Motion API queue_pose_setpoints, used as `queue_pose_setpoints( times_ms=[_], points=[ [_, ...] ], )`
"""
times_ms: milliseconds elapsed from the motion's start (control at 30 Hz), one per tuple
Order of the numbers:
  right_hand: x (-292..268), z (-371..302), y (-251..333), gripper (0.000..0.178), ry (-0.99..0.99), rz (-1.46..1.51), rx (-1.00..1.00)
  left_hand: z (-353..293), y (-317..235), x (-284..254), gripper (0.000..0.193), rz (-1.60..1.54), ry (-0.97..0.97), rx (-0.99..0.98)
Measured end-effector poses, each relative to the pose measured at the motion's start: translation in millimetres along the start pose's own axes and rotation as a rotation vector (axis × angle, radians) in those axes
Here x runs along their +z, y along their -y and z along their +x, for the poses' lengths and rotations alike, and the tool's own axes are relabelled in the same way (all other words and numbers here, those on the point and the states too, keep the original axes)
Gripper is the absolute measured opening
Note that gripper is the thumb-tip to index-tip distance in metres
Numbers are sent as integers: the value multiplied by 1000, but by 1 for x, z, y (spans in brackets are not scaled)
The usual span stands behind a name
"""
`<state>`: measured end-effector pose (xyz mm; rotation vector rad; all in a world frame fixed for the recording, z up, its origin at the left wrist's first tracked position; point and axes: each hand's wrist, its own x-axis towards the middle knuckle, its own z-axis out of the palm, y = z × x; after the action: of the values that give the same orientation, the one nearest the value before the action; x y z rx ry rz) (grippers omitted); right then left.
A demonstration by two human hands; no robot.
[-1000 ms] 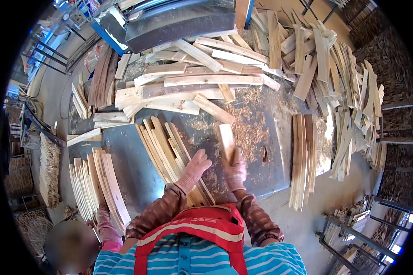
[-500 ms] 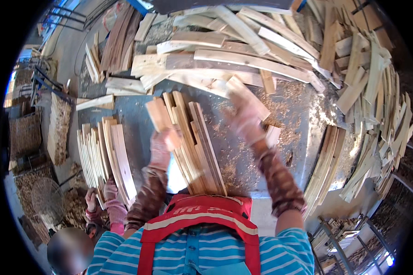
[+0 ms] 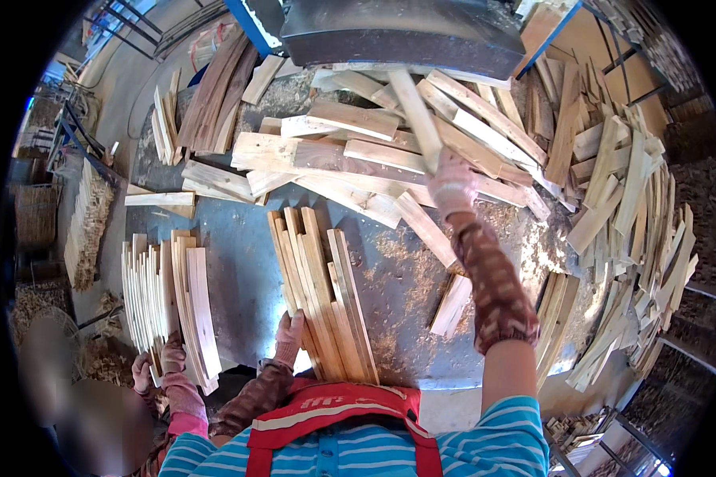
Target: The person sorts and stacks thin wooden planks on a metal table in a workshop. They repeatedly pick up planks from a pile, align them, and place them into organized stacks while a coworker assists nearby.
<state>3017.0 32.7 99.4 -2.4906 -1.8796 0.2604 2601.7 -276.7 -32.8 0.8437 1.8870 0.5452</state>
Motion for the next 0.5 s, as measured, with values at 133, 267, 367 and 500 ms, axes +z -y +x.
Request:
queue_pose_setpoints(
  times_ms=[133, 267, 367, 500],
  points=[
    [15, -80, 0, 39, 99, 459, 47, -12, -48, -10, 41, -293, 122, -83],
    [33, -194, 4, 40, 167, 854, 89, -4, -34, -23, 56, -203, 222, 24],
    [84, -280, -1, 64, 244, 1156, 218, -16, -50, -27, 60, -148, 214, 44],
    [138, -364, -14, 64, 330, 1196, 183, -24, -56, -32, 63, -34, 189, 43]
  ],
)
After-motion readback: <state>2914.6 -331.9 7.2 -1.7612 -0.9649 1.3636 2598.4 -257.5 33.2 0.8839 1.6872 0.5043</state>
